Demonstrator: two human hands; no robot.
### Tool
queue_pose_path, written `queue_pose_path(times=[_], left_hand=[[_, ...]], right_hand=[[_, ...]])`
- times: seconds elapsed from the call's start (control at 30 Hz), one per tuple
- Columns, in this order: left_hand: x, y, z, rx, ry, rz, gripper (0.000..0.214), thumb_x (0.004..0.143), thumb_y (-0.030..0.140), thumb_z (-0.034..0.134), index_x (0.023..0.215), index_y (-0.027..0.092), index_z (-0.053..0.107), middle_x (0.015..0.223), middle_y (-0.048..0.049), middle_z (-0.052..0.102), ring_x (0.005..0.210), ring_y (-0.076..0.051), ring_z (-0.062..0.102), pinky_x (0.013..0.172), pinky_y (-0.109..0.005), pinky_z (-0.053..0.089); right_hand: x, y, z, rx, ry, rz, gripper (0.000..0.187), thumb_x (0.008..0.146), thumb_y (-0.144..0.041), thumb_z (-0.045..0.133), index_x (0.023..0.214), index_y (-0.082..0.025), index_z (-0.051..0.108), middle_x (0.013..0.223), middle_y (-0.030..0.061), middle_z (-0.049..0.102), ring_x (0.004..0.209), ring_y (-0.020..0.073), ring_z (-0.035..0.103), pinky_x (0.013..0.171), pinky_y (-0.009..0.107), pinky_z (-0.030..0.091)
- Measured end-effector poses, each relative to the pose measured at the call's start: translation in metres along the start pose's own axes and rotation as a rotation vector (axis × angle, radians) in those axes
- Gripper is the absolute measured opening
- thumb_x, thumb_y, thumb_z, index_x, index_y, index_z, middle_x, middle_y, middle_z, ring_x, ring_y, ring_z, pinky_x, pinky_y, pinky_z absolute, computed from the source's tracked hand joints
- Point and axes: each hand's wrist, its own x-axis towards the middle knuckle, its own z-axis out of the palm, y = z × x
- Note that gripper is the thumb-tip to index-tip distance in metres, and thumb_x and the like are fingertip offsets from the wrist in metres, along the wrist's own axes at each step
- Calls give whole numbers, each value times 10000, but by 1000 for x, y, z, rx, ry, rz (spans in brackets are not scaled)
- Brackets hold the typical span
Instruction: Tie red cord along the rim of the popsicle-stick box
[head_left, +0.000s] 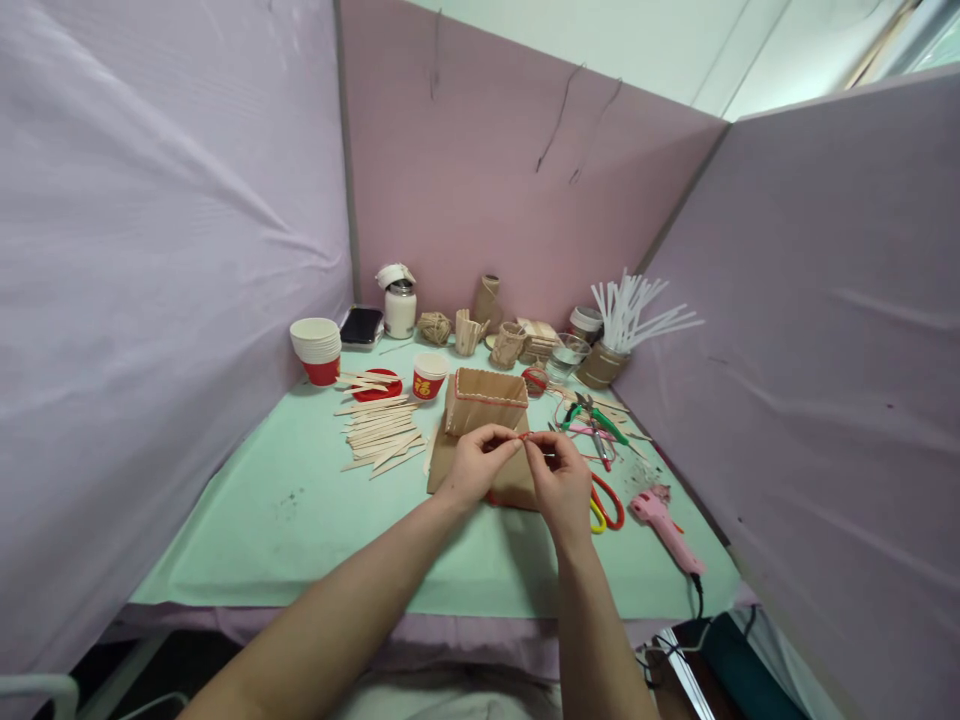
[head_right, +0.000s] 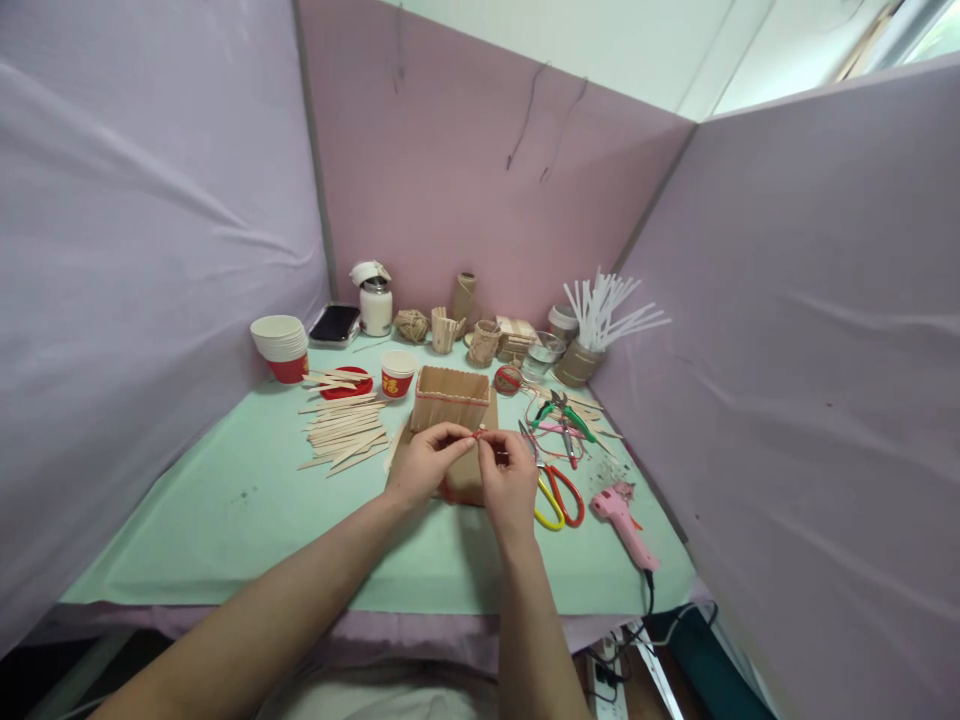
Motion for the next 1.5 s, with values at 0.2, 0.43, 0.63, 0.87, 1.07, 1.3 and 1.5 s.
queue_pose_path(times=[0.2,0.43,0.63,0.87,1.07,1.3,1.5], left_hand=[[-4,6,0,100,-6,127,140,726,282,623,758,153,667,804,-52,657,781,-156,593,715,-268,465],[-6,3,2,224,-44,279,128,764,247,578,756,158,670,778,-51,625,747,-142,570,640,-241,435],[-6,1,1,251,-67,289,113,757,247,595,739,165,671,756,-47,625,733,-145,567,653,-249,433],[-6,-3,1,280,-91,328,107,765,228,590,761,181,687,768,-39,619,734,-140,571,686,-255,444],[-6,-1,2,290,-87,265,125,761,232,573,727,168,675,749,-42,627,730,-143,571,662,-248,440],[-2,-1,3,65,-78,-5,68,680,216,621,694,151,636,709,-21,615,678,-126,551,635,-244,439],[5,1,-10,-578,-376,-667,106,646,202,674,696,125,622,646,-27,551,570,-81,487,514,-207,391]], right_hand=[[-3,-4,-3,-33,-2,-22,191,785,-352,555,812,-183,640,850,68,616,771,172,567,618,272,459],[-4,-2,-8,-29,-5,6,175,778,-347,567,767,-181,623,827,53,610,775,165,564,626,263,456],[-3,2,-10,-49,-41,3,186,781,-355,557,773,-181,624,826,58,613,784,173,561,633,273,455],[-3,1,-12,-141,-48,-92,155,788,-326,543,744,-188,600,809,54,595,755,166,541,613,272,449],[-3,5,-8,-162,-19,-89,93,775,-266,533,724,-190,548,770,30,566,725,151,520,636,272,427],[-4,7,-8,-136,-99,-40,95,792,-267,508,753,-190,547,795,31,563,726,150,515,647,274,415],[-8,5,-4,-9,-97,-126,120,816,-296,506,767,-192,540,797,29,530,739,146,509,659,271,419]])
